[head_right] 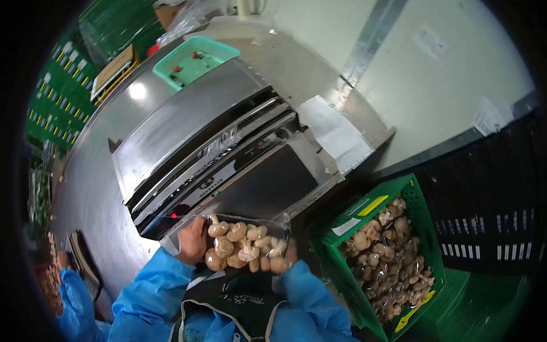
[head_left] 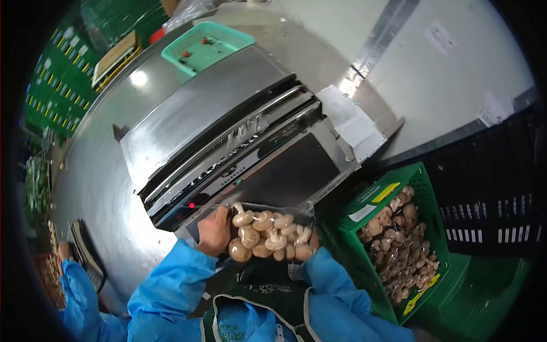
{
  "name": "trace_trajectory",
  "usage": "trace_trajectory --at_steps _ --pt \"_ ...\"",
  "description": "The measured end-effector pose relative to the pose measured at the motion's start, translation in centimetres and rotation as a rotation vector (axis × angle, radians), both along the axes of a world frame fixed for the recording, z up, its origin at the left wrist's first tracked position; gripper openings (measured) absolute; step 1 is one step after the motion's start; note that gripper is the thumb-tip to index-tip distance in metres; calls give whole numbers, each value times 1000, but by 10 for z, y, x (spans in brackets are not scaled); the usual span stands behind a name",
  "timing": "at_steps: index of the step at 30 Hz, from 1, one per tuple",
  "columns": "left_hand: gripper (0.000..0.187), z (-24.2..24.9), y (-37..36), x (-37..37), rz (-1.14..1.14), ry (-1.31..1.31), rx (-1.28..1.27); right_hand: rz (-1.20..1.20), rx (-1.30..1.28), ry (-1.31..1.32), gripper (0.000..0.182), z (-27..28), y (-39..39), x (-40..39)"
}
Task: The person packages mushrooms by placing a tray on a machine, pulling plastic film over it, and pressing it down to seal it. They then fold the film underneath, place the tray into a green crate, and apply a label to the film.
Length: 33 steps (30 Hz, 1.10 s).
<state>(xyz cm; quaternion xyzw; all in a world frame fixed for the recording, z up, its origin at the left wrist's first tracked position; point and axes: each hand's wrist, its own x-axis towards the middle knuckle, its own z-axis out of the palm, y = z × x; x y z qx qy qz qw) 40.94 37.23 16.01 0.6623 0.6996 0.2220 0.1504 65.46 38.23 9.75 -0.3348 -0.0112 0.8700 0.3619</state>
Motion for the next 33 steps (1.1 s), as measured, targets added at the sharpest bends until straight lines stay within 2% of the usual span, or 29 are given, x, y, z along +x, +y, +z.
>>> trace_trajectory --at_steps 1,2,3,5,6,11,13,15,16,17,18,19,20,21,22,23,24,25,27,31,33 --pt "11 -1 -5 8 46 -109 -59 327 -342 746 30 -7 2 2" --pt "15 -7 -13 6 117 -523 -107 510 -492 1055 26 -13 6 0" --pt "19 25 -18 21 178 -829 -215 497 -480 1059 26 -14 -4 -2" --pt "22 25 -56 28 326 -1579 -279 553 -39 1105 27 -11 -33 -8" --pt "22 34 -57 36 317 -1576 -282 534 39 1100 26 -4 -44 -10" --pt "32 109 -79 90 -261 -1681 -159 532 155 853 22 38 -86 10" --pt "51 110 -77 70 -681 -1626 -478 593 229 663 20 52 -91 24" --pt "70 148 -82 72 -518 -1344 -576 787 464 272 19 55 -77 46" --pt "71 9 -141 84 -579 -2324 -723 927 712 -37 18 52 -61 57" --pt "76 93 -107 81 -677 -1469 -810 800 811 -519 22 92 -50 57" --pt "77 95 -101 79 -638 -1660 -982 683 800 -760 25 106 -36 70" --pt "78 96 -102 79 -589 -1851 -1155 363 813 -630 36 137 -19 70" --pt "78 97 -103 79 -600 -1882 -1193 243 853 -477 44 181 -8 61" --pt "79 99 -105 79 -610 -1859 -1187 269 1027 -367 48 219 -4 40" --pt "79 100 -106 80 -605 -1849 -1191 477 1576 -261 57 229 4 25" --pt "80 100 -110 82 -585 -1849 -1174 737 1509 -59 69 251 -8 8" --pt "80 99 -113 80 -551 -1857 -1152 1013 1439 -10 69 261 -22 -1" --pt "81 97 -116 80 -505 -1871 -1126 1175 1382 -32 69 252 -35 -1" --pt "82 93 -120 80 -378 -1901 -1064 1010 1352 -50 71 249 -41 18" --pt "84 77 -127 83 -92 -2026 -858 816 1402 -412 73 211 -75 84" --pt "85 66 -135 88 -23 -2112 -735 778 1108 -521 70 201 -93 107"
